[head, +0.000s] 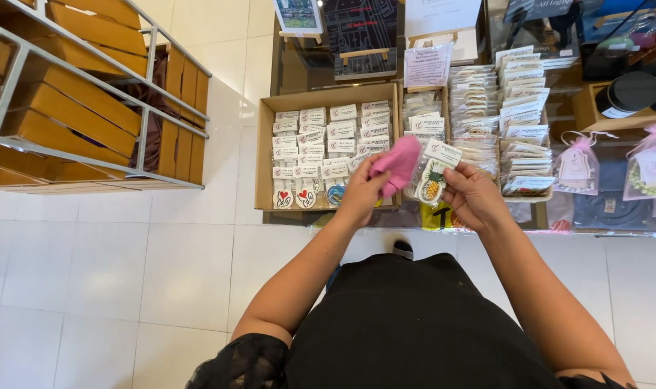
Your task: Organizing and picking through small merchandise items like stickers and pins on a display table.
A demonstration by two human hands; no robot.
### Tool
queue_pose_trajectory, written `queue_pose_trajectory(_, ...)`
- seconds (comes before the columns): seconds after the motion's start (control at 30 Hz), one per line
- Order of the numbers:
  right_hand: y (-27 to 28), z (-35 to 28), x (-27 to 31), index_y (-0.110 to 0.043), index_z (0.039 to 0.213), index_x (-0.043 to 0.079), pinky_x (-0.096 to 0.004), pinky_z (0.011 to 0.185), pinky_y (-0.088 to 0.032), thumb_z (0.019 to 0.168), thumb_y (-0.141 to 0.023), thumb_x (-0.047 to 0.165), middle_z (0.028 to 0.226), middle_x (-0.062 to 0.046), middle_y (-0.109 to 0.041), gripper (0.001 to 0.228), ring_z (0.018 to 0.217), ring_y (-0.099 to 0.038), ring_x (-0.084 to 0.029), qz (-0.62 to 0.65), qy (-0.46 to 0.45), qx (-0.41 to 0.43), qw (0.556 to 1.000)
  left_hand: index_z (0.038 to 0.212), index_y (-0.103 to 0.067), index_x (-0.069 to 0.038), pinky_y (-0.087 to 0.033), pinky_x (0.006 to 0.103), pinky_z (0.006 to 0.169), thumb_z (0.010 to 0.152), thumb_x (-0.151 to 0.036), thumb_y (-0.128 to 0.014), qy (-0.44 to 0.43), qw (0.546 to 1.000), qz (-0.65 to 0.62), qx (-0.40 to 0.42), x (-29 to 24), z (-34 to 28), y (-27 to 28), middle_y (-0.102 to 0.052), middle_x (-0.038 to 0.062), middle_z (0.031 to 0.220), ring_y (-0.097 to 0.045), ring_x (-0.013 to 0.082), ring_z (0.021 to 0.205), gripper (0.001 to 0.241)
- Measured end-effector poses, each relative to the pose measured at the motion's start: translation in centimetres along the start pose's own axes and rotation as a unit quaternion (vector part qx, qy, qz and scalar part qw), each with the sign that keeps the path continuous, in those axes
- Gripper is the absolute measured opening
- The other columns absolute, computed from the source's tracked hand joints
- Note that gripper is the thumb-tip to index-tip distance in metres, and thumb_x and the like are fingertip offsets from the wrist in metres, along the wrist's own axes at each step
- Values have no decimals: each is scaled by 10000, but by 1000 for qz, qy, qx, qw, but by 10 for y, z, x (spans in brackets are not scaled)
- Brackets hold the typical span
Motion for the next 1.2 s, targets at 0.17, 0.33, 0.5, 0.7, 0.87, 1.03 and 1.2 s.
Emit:
queue_pose_trajectory(0.17, -22, -8, 33, -589, 1237, 71, -316, 866, -620, 968, -638, 54, 1125, -52, -706, 274, 1004, -705, -163, -9, 49, -70, 996, 1391, -503, -31, -617, 405, 925, 1020, -94, -556, 42, 993, -73, 80, -6, -12, -17, -594, 130, 1287, -653, 236, 1113, 380)
queue_pose_trajectory(0.33, 32, 20, 32, -598, 1232, 74, -242, 768, -551, 990, -705, 33, 1083, -30, -712, 268, 923, -658, -111, -90, 112, -76, 987, 1359, -521, -1, -649, 398, 900, 1022, -153, -552, 46, 999, -28, 2, -42, -12, 5, -607, 150, 1285, -673, 250, 1091, 372)
queue_pose_trajectory(0.5, -3, 15, 30, -598, 1273, 65, -240, 739, -553, 952, -709, 61, 1030, -21, -726, 339, 875, -657, -95, -221, 96, -109, 965, 1307, -515, 10, -642, 407, 878, 1040, -107, -551, -79, 989, -125, -9, -69, -17, 28, -597, 151, 1246, -664, 247, 1098, 294)
queue_pose_trajectory(0.7, -19, 33, 12, -541, 1397, -6, -269, 851, -549, 960, -692, 40, 1090, -80, -728, 465, 992, -681, -127, -412, 158, -65, 895, 1327, -507, 8, -645, 390, 888, 1039, -105, -537, -63, 992, -107, -9, -73, -25, 27, -590, 151, 1263, -657, 247, 1128, 311)
queue_pose_trajectory(0.87, -29, 30, 7, -548, 1406, 16, -305, 844, -550, 954, -695, 47, 1076, -122, -729, 476, 964, -685, -176, -479, 168, -62, 859, 1343, -499, 10, -643, 401, 875, 1039, -97, -541, -75, 989, -123, -19, -73, -26, 42, -590, 153, 1274, -654, 250, 1127, 324)
queue_pose_trajectory(1.03, -52, 15, 14, -531, 1430, 38, -327, 835, -557, 958, -700, 55, 1086, -148, -713, 502, 956, -703, -208, -542, 217, -73, 808, 1364, -497, -1, -639, 404, 876, 1036, -91, -551, -86, 988, -126, -33, -80, -28, 62, -588, 143, 1274, -650, 247, 1120, 345)
queue_pose_trajectory(1.2, -69, 2, 15, -554, 1397, 25, -506, 923, -529, 929, -759, 152, 1316, -282, -600, 527, 1121, -642, -461, -698, 310, -54, 643, 1365, -498, -6, -633, 405, 872, 1027, -96, -563, -101, 985, -137, -35, -94, -31, 75, -594, 147, 1293, -657, 260, 1139, 356)
Point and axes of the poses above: each hand's wrist, its own z-axis towards the middle knuckle, its own y-axis out of the back of the hand, x = y × z, the point moved 3 cm from there along z, towards the middle knuckle
